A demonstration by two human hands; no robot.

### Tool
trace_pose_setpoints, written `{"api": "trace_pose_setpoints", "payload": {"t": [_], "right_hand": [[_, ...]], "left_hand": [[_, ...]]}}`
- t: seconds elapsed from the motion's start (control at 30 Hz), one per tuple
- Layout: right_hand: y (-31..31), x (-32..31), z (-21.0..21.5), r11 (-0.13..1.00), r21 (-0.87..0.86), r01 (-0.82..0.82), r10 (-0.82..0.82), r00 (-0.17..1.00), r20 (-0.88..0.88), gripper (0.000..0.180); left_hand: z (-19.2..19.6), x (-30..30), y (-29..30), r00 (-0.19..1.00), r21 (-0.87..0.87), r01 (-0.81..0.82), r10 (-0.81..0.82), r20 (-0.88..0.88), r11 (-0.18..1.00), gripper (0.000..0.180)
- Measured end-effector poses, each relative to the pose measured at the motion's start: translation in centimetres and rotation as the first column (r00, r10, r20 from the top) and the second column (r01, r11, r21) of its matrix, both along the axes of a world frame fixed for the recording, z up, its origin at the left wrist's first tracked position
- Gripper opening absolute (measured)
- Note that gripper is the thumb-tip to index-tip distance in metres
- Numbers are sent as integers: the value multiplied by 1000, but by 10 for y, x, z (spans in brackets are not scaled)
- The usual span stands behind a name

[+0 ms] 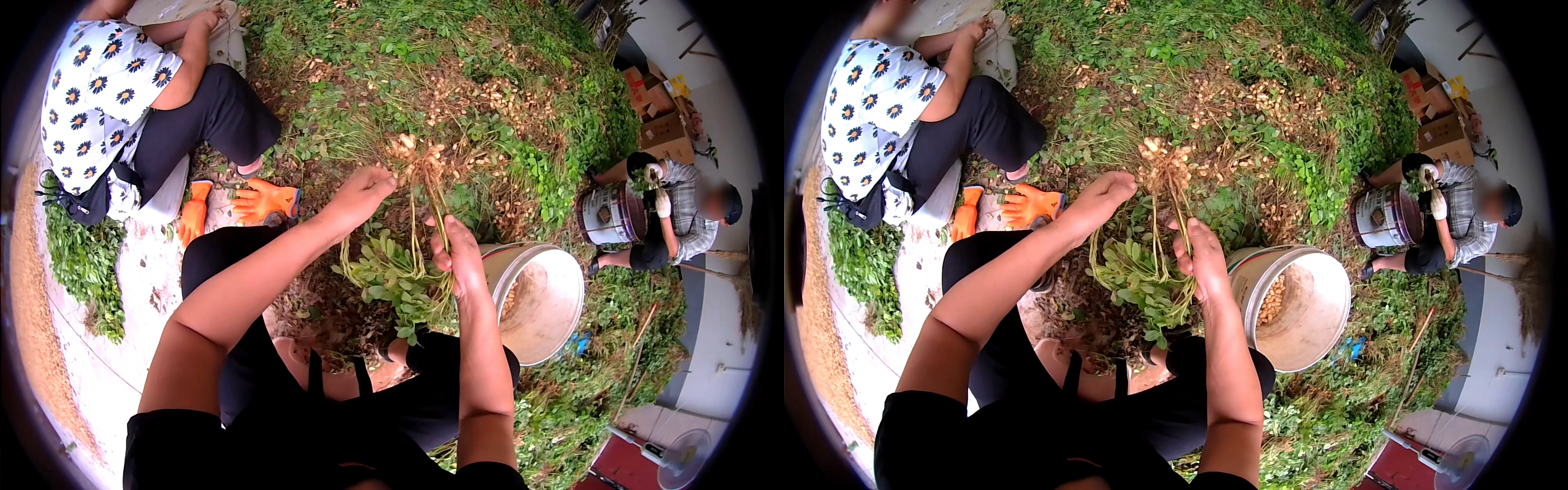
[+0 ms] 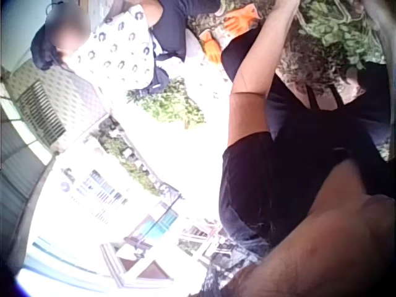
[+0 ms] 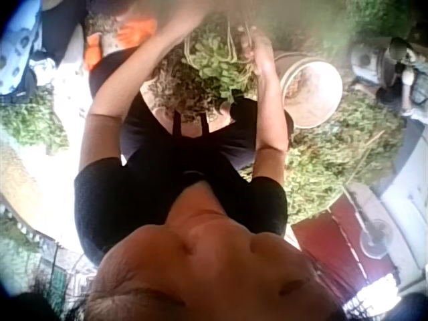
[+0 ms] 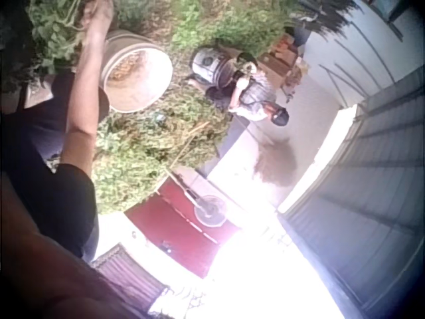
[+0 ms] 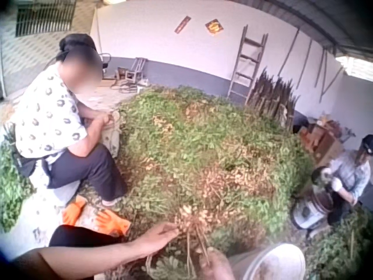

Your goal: The person pulls individual peanuts from their stems by hand and drops the peanuts into a white bucket.

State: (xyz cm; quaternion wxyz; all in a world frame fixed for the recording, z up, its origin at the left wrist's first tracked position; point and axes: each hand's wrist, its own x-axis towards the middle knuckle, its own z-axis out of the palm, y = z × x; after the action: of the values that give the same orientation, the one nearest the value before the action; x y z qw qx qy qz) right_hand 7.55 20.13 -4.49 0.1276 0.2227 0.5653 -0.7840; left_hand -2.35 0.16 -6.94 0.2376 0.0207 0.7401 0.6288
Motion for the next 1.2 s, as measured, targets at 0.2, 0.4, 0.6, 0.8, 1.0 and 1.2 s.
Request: {"api": "trace_pose_setpoints", "payload": {"t": [0.2, 0.4, 0.6, 0.8, 1.0, 1.2], "right_hand": [[-12, -1, 4, 993, 115, -19, 22, 999, -29, 37], [-22, 2, -4, 882, 470, -38, 114, 985, -133, 31], [-28, 5, 11, 922, 372, -104, 197, 955, -220, 29], [-16, -8, -29, 775, 631, 10, 221, 932, -286, 25], [-20, -5, -6, 967, 256, -2, 114, 899, -422, 23], [-14, -11, -3, 987, 69, -142, 157, 936, -314, 30]], "left_hand": [[12, 5, 3, 986, 51, 55, -63, 157, 997, 51], [24, -5, -2, 977, 156, 77, -106, 187, 985, 30], [44, 1, 0, 980, 386, 57, -125, 154, 921, 38], [19, 1, 5, 945, 300, 89, -175, 275, 950, 40], [36, 12, 11, 933, 400, 111, -234, 272, 910, 37], [27, 2, 5, 907, 444, -34, -159, 390, 895, 32]]}}
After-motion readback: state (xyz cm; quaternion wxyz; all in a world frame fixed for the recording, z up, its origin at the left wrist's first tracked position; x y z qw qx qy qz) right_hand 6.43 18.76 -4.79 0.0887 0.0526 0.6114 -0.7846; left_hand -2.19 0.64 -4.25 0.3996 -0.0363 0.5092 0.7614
